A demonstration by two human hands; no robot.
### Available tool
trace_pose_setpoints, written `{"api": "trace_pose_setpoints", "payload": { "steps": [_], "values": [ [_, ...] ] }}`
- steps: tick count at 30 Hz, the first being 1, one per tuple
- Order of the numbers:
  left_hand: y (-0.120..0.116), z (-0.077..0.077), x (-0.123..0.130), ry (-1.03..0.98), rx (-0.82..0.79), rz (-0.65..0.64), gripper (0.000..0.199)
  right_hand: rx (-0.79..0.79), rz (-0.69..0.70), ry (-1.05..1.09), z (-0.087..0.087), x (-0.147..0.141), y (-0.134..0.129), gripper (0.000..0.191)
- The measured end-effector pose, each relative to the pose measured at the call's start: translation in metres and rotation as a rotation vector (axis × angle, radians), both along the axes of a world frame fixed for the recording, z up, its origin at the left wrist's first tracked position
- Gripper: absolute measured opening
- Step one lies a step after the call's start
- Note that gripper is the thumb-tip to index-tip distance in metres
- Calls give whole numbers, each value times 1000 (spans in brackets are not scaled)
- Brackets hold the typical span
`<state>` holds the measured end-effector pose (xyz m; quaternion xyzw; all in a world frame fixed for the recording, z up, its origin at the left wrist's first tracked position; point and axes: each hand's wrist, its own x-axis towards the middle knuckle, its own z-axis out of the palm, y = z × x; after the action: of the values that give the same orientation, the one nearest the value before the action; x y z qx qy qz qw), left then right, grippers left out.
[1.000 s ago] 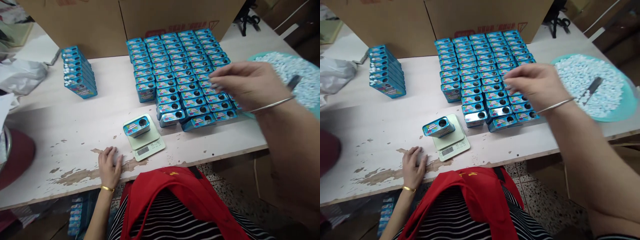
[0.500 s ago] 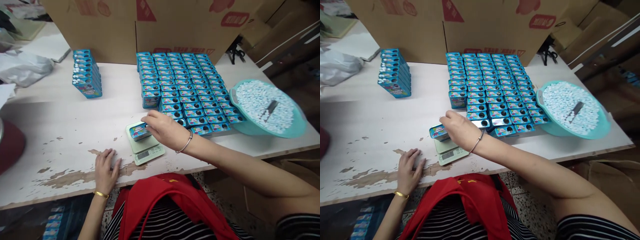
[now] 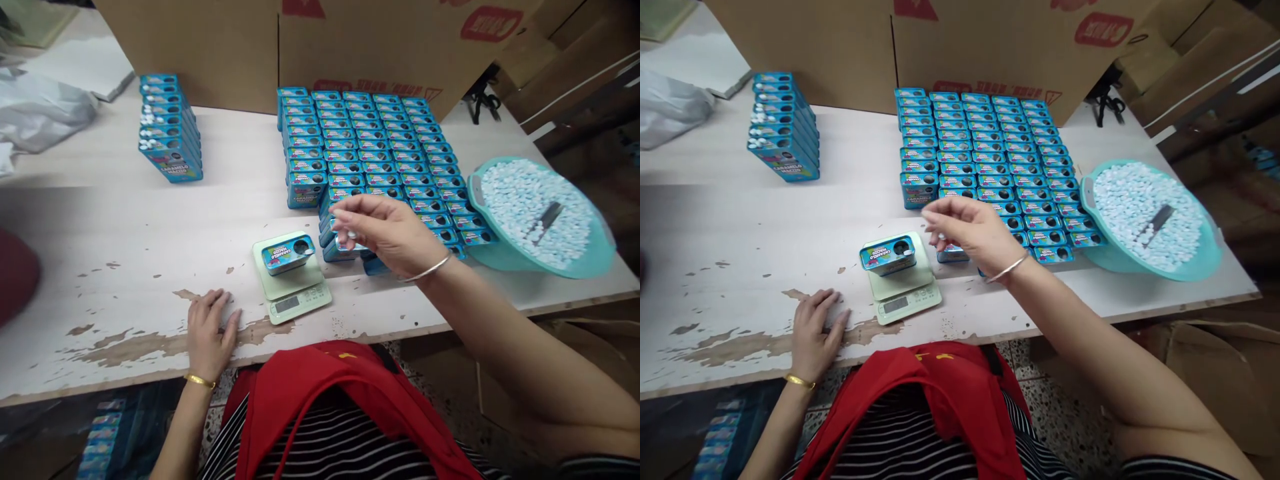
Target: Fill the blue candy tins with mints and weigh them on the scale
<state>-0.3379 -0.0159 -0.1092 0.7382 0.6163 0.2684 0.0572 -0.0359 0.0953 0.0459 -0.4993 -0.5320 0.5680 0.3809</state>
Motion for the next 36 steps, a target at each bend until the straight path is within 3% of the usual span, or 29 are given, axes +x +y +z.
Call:
{"api": "trace_pose_setpoints", "payload": {
  "steps": [4, 9, 13, 18, 23, 28, 31, 36],
  "values": [
    [0, 0, 1, -4, -8, 5, 36, -317, -96, 160, -8, 26, -17, 21],
    [1, 2, 1, 3, -14, 6, 35, -347, -44, 119, -17, 36, -30, 27],
    [2, 1, 2, 2, -12, 8, 35, -164, 44, 10, -19, 21, -29, 29],
    [2, 1, 2, 20, 5, -5, 35, 286, 98, -290, -18, -6, -22, 25],
    [4, 3, 1, 22, 0, -2, 34, 664, 55, -520, -23, -15, -29, 17],
    [3, 2, -1, 17, -9, 9, 35, 783, 111, -620, -37, -21, -41, 11],
    [2, 6, 2, 4, -4, 9, 35, 842, 115, -649, -37, -26, -38, 11],
    [27, 42, 35, -134, 60, -19, 61, 821, -99, -514, -29, -17, -35, 8]
  ]
}}
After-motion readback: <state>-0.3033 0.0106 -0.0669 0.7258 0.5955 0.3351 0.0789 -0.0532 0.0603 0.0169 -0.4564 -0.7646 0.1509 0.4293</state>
